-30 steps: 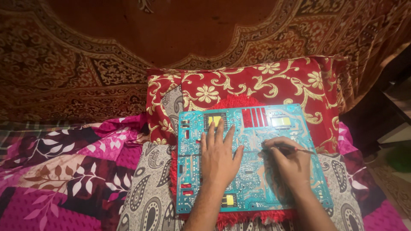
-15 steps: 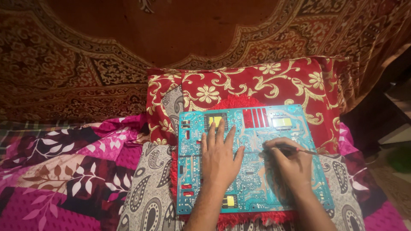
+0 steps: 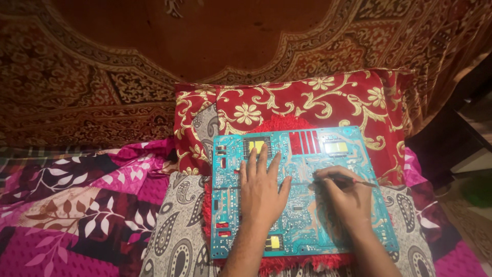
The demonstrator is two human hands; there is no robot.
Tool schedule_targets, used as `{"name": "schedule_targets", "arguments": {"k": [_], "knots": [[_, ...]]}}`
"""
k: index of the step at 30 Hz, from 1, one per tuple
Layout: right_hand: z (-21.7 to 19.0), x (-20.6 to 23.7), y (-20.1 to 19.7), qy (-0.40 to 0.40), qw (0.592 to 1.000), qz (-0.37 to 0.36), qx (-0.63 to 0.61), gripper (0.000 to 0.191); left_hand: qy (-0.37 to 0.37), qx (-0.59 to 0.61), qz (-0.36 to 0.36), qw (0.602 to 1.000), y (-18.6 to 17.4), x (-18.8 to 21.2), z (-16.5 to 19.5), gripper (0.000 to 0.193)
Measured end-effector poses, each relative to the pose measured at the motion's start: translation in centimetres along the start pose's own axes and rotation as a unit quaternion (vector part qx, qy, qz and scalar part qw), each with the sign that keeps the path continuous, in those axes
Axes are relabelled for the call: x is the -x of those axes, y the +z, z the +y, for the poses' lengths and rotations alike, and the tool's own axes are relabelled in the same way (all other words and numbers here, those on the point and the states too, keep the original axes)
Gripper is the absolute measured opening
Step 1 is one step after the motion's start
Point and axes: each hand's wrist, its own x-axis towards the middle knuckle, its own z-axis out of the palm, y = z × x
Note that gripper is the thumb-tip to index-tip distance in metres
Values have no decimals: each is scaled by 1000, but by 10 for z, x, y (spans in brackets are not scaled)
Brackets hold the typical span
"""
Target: The person sits on a bed with a large teal circuit board resting on a pillow on their lap. They hold the board steady with one hand while using a pen-shaped handheld tool, appearing to solder or probe points on the board, repositioning the tool across different areas throughout the clip.
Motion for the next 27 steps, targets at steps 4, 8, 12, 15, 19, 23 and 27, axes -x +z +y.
{"name": "schedule_targets", "arguments": {"k": [4,8,12,15,19,23,27], "knots": [[-2,0,1,35,998,-3,-50,12,-8,2,-10,1000,-1,-1,1,64],[-7,4,1,86,994,16,-66,11,-9,0,-13,1000,-1,0,1,64],[-9,4,1,82,995,19,-48,12,-8,-2,-13,1000,-1,0,1,64],[-9,1,2,31,999,12,-8,12,-9,3,-14,1000,-1,-1,0,64],[-9,2,2,35,999,13,-32,13,-13,-2,-20,1000,-2,-2,1,65],[-11,3,1,85,995,11,-43,12,-10,-2,-16,1000,-3,0,2,64],[-9,4,-1,71,996,4,-48,13,-9,-2,-16,1000,-2,0,1,64]]}}
